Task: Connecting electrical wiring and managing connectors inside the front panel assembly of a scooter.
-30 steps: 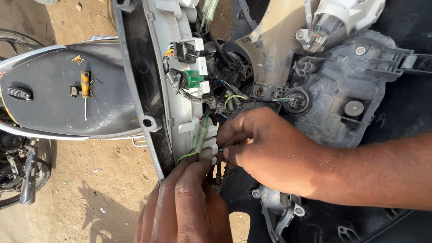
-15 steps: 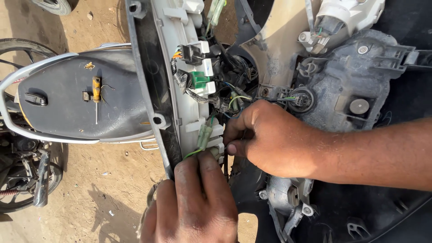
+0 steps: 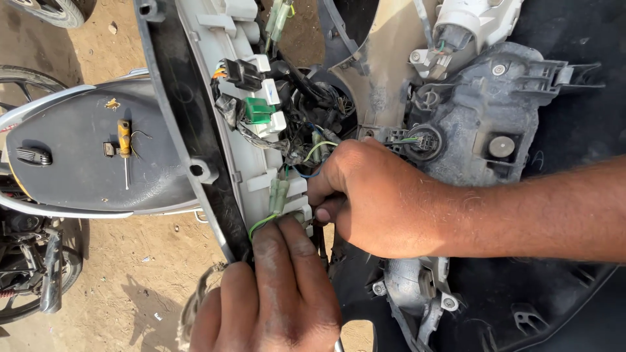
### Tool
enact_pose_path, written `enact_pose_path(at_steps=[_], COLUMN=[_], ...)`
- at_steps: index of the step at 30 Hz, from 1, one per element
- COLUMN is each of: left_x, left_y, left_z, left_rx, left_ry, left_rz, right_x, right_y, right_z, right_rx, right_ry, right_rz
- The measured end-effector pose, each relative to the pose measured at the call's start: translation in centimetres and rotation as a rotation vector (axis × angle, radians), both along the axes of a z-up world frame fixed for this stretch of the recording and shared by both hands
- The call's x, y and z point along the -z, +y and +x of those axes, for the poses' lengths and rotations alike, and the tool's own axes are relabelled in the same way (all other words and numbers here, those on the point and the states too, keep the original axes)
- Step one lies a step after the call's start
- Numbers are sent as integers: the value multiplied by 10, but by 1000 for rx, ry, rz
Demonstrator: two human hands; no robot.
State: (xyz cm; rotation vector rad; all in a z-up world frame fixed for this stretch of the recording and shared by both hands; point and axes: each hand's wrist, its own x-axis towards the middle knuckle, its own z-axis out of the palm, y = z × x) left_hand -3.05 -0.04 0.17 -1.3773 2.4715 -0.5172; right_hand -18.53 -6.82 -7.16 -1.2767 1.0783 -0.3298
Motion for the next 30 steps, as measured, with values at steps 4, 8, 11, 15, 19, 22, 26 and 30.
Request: enact_pose_path(at_steps=[4, 8, 11, 15, 19, 22, 26, 30], left_x=[-3, -11, -16, -19, -25, -17, -14, -14], left_y=[-4, -1, 0, 0, -9, -10, -9, -7], left_z=[9, 21, 24, 7, -1, -7, -14, -13], left_rx=[28, -15, 28, 53, 57, 159, 181, 150], left_ry=[47, 104, 126, 87, 16, -41, -150, -175], left_rz=[30, 122, 128, 41, -36, -51, -59, -60], right_x=[9, 7, 9, 11, 9, 4, 4, 12], right_y=[4, 2, 4, 10, 10, 8, 8, 11], right_z=[-1, 1, 0, -3, -1, -3, -6, -5], right_rx=[-26, -11, -56, -7, -4, 53, -15, -16], right_ry=[-52, -5, -1, -37, -26, 6, -17, -82], right_rz=[-66, -20, 38, 61, 10, 32, -124, -171])
